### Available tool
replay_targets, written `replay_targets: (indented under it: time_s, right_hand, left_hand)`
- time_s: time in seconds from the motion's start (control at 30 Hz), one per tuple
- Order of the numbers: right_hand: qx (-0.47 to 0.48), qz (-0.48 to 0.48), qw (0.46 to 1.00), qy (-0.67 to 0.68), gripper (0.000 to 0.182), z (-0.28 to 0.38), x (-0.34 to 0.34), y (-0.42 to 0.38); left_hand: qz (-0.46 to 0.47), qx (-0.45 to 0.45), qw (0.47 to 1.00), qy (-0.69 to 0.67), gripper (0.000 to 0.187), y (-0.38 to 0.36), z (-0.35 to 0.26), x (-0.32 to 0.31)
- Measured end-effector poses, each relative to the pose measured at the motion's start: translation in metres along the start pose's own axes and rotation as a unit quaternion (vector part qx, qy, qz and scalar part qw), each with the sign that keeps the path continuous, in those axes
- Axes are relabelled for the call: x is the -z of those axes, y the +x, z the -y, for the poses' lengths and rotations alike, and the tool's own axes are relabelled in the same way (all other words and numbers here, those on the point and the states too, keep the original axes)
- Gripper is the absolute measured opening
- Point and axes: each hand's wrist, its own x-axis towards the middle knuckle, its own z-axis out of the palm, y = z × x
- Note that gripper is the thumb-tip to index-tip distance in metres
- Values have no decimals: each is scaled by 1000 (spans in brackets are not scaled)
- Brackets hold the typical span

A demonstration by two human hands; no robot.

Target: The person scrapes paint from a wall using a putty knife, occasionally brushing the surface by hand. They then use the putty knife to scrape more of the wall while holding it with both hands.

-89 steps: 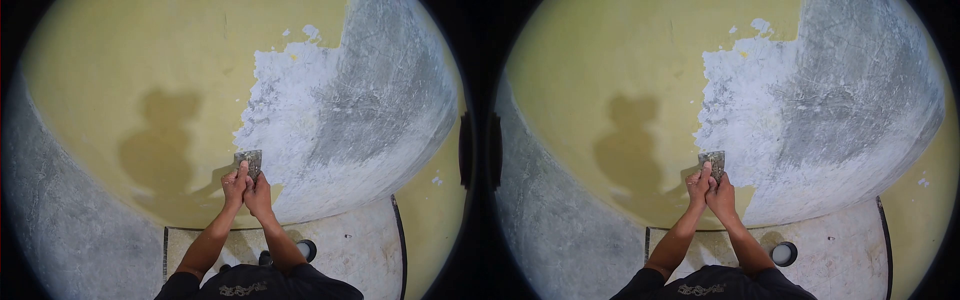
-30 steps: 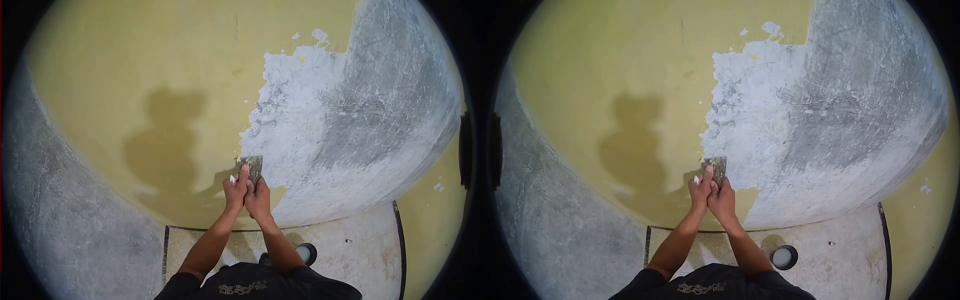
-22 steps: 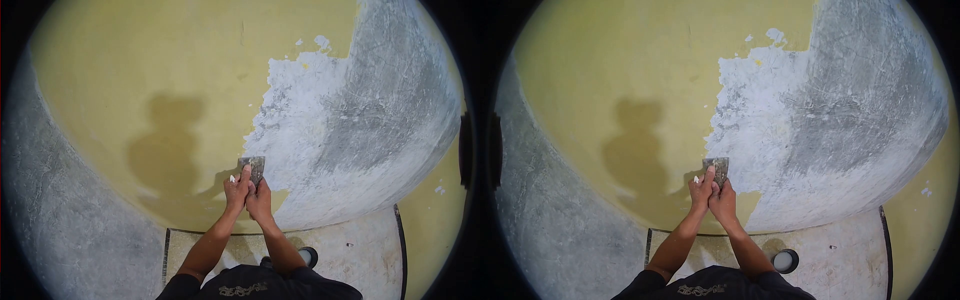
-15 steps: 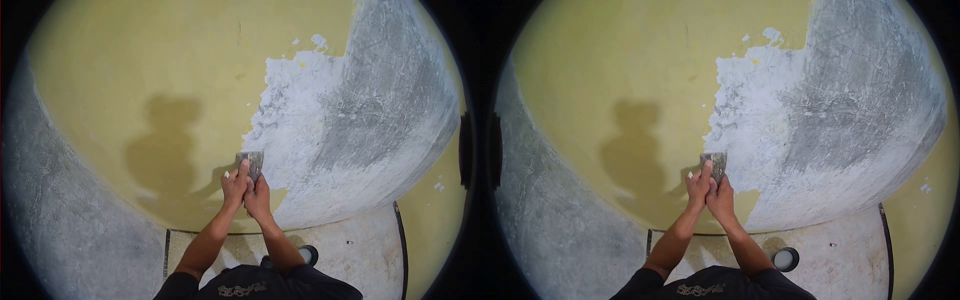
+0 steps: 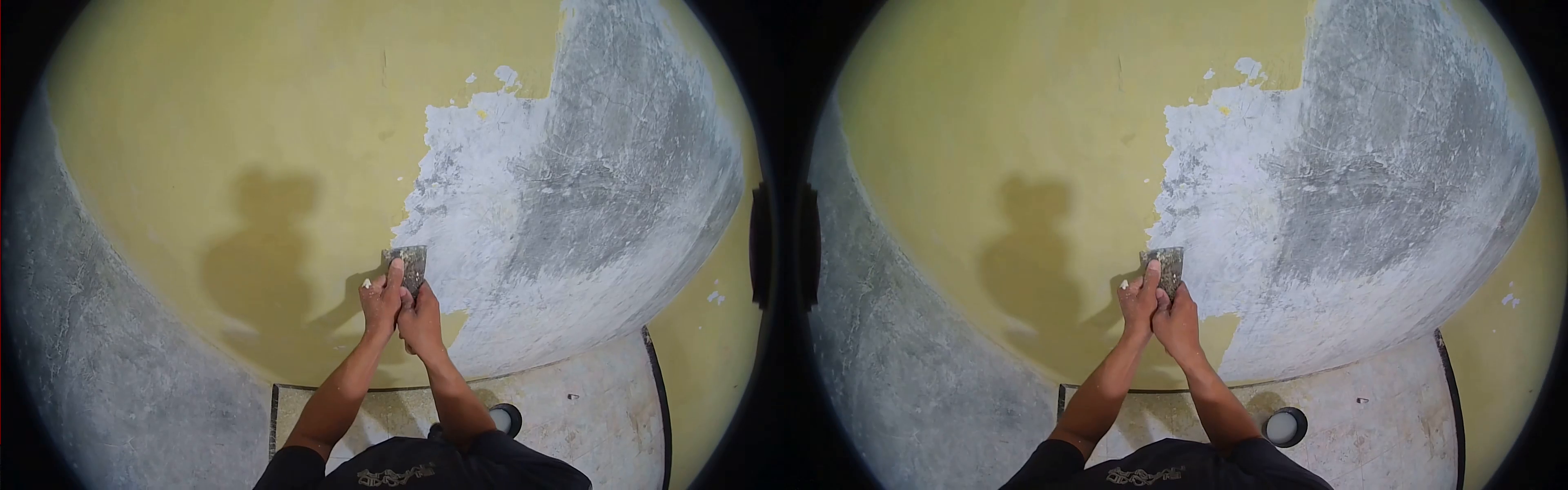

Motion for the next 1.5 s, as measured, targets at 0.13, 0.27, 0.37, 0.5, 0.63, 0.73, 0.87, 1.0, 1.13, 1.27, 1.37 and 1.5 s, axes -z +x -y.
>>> replay_targets:
  time_s: [0.13,0.27,0.37,0.5,0.63,0.73,0.87,1.0,1.13,1.27,1.37,1.5]
  right_hand:
    - [97,-54,994,-12,17,-22,-8,-3]
    - [49,-30,998,-10,17,-1,-3,3]
    - [49,-29,998,17,20,8,-4,4]
    - [56,-32,996,69,20,2,-5,0]
    - [70,-34,994,76,21,36,-4,21]
    - [110,-48,991,65,21,23,-5,16]
    - [116,-38,992,37,15,-6,-5,10]
    - [76,-26,996,36,19,35,2,12]
    - [59,-26,998,-9,23,7,0,7]
    - [49,-21,999,6,23,14,0,9]
    - [84,-35,995,44,22,34,0,15]
    - [60,-43,997,27,21,25,1,8]
  left_hand:
    - [1,-9,999,-32,54,4,15,-1]
    - [-12,-23,999,-39,50,2,-6,-5]
    - [-20,-22,999,-22,48,6,-12,-4]
    - [-31,-91,994,59,52,-3,-24,-2]
    - [-25,-117,990,69,56,14,-46,-10]
    - [-23,-104,993,57,56,8,-42,-7]
    - [-29,-92,994,52,55,8,-8,-6]
    - [-12,-82,996,20,61,9,-39,-8]
    - [-39,-158,980,112,65,6,-17,-6]
    - [-48,-97,988,108,54,3,-28,-5]
    - [-11,-84,996,-11,54,9,-42,-11]
    - [-36,-120,991,52,62,2,-32,-14]
